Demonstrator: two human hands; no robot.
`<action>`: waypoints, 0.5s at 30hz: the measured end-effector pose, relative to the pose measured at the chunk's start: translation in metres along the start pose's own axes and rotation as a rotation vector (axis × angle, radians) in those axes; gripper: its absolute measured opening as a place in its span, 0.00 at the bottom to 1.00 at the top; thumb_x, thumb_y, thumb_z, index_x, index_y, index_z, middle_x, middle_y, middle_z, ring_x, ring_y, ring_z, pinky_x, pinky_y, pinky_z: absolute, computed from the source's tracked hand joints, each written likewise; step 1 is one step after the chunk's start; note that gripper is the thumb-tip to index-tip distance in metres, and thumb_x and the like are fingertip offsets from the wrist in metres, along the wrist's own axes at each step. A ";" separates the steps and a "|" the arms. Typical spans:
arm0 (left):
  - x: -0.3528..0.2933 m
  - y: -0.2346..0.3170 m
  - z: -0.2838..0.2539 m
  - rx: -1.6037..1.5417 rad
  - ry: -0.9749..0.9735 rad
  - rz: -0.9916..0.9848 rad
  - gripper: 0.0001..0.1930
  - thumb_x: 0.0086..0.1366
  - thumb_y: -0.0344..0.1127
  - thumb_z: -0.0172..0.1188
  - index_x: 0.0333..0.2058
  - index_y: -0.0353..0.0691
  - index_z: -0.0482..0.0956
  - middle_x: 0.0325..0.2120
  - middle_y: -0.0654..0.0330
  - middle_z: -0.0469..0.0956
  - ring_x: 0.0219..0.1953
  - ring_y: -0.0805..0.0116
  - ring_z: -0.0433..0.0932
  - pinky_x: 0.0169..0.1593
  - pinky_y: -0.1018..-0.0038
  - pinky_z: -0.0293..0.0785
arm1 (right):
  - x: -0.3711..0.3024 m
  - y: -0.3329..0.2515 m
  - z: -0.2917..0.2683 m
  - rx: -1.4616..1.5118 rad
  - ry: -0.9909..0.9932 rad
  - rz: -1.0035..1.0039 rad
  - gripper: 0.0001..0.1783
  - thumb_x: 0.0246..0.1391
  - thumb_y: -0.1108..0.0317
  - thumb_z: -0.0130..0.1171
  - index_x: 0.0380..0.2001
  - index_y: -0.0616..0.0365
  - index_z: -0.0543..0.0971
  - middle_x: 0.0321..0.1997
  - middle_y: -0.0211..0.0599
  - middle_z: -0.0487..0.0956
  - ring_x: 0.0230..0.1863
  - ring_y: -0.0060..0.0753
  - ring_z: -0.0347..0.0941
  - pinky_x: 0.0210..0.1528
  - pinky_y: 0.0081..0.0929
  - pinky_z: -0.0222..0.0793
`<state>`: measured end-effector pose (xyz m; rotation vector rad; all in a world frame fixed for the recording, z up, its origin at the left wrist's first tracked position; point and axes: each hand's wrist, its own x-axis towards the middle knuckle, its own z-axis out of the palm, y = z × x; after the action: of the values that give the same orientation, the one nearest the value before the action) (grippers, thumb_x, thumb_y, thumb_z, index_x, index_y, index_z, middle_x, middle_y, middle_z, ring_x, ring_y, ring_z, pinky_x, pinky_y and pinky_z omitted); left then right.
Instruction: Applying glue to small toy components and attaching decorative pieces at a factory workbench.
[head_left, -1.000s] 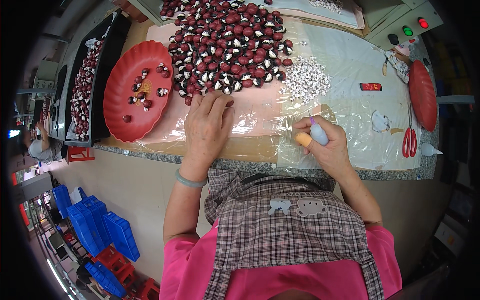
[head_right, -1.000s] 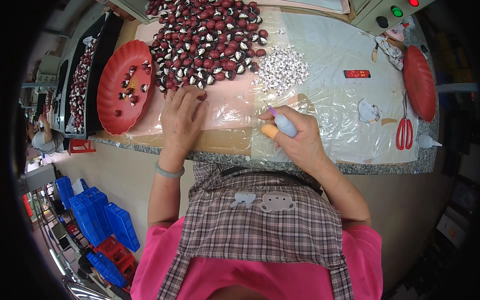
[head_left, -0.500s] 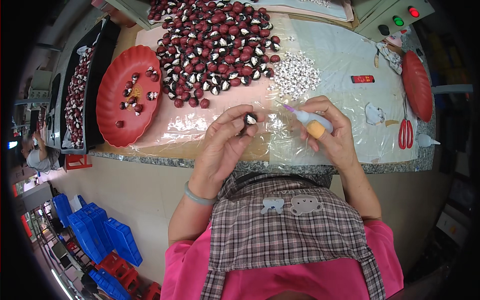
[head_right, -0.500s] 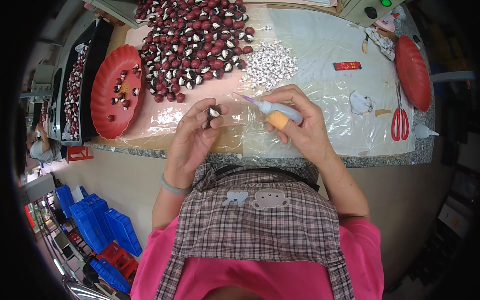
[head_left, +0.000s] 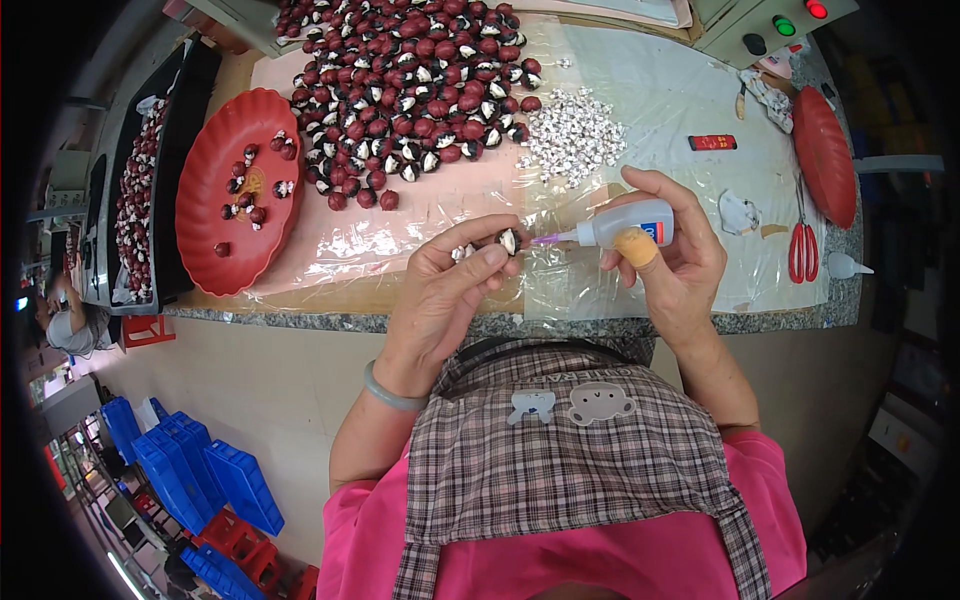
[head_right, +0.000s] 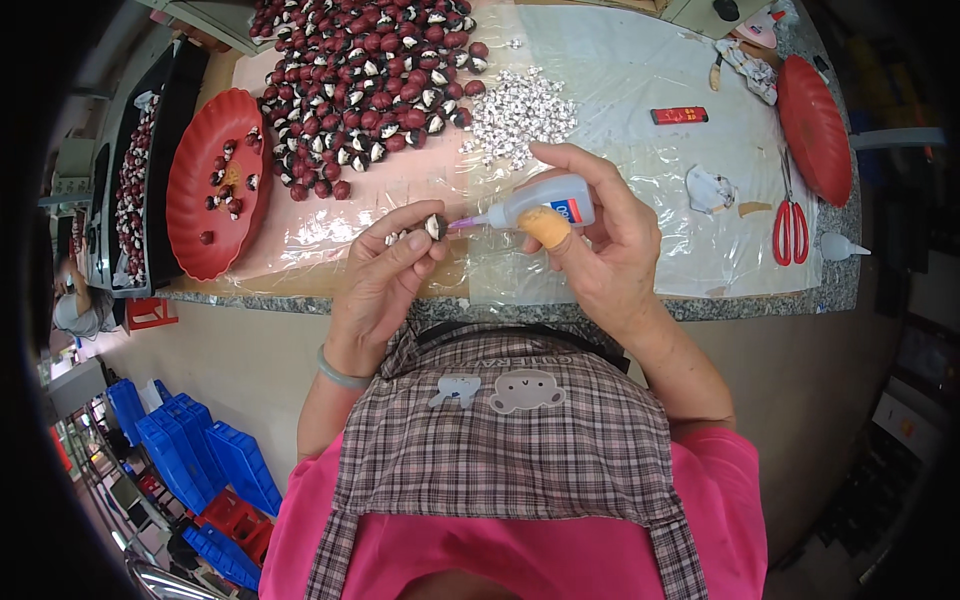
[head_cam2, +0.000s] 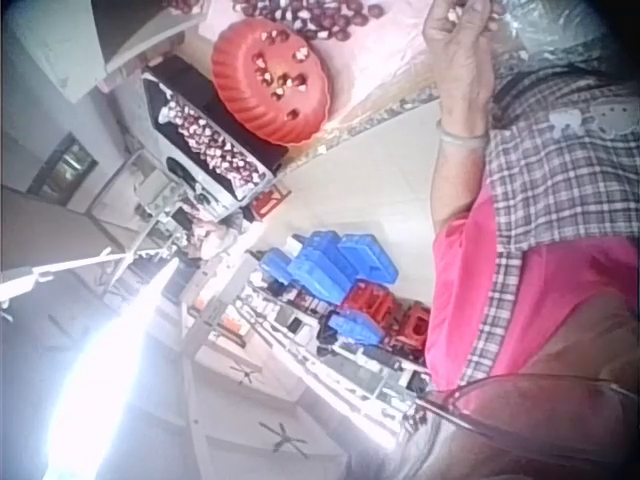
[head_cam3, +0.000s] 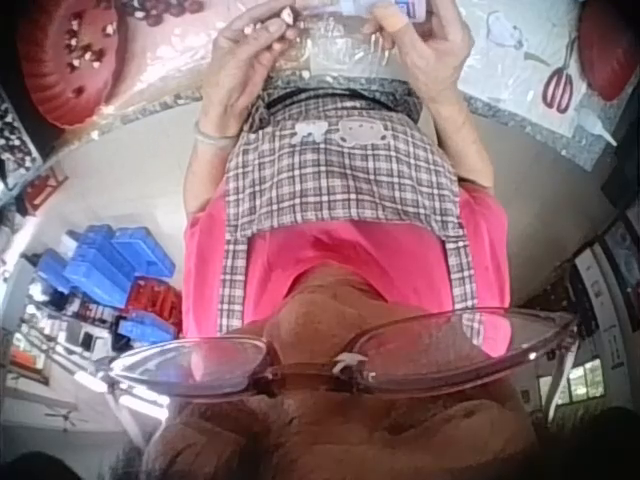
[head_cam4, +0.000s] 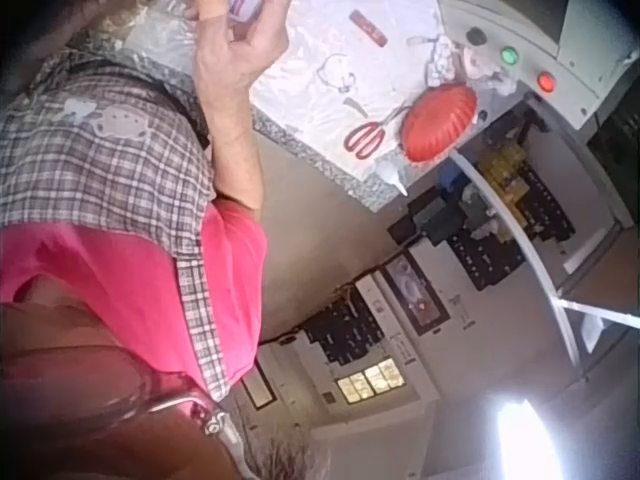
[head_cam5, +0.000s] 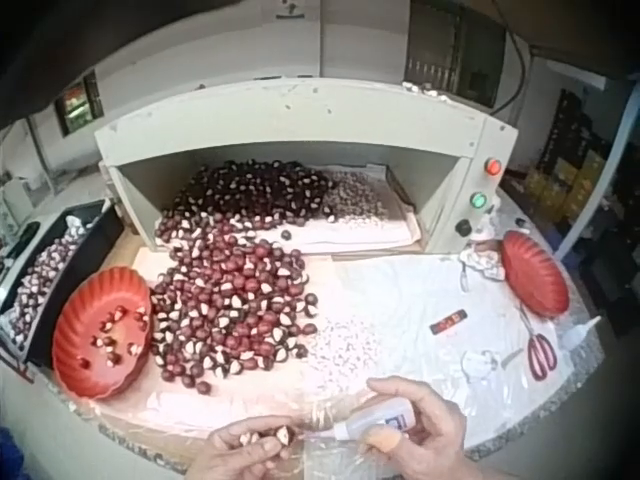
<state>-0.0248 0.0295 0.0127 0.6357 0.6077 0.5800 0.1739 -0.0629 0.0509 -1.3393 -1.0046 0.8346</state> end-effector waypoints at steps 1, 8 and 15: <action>-0.001 0.000 0.000 -0.001 0.001 0.000 0.16 0.63 0.25 0.57 0.50 0.30 0.74 0.35 0.58 0.77 0.35 0.75 0.75 0.36 0.85 0.71 | -0.001 0.000 0.000 -0.024 -0.010 -0.052 0.23 0.56 0.71 0.56 0.54 0.66 0.67 0.39 0.44 0.78 0.25 0.21 0.73 0.21 0.12 0.65; 0.000 -0.003 0.000 0.017 0.019 -0.027 0.16 0.62 0.24 0.57 0.49 0.30 0.74 0.33 0.60 0.76 0.34 0.75 0.75 0.36 0.84 0.70 | -0.003 0.001 -0.002 -0.173 -0.038 -0.178 0.23 0.58 0.70 0.53 0.55 0.67 0.66 0.37 0.43 0.78 0.25 0.20 0.72 0.22 0.12 0.64; 0.000 -0.004 0.000 0.024 0.007 -0.033 0.15 0.62 0.23 0.56 0.48 0.31 0.75 0.31 0.61 0.74 0.33 0.75 0.74 0.36 0.83 0.70 | -0.004 0.002 -0.001 -0.228 -0.052 -0.183 0.23 0.58 0.69 0.54 0.55 0.66 0.67 0.37 0.43 0.78 0.24 0.19 0.72 0.21 0.12 0.64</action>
<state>-0.0235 0.0272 0.0103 0.6458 0.6313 0.5445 0.1736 -0.0664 0.0485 -1.3975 -1.2730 0.6336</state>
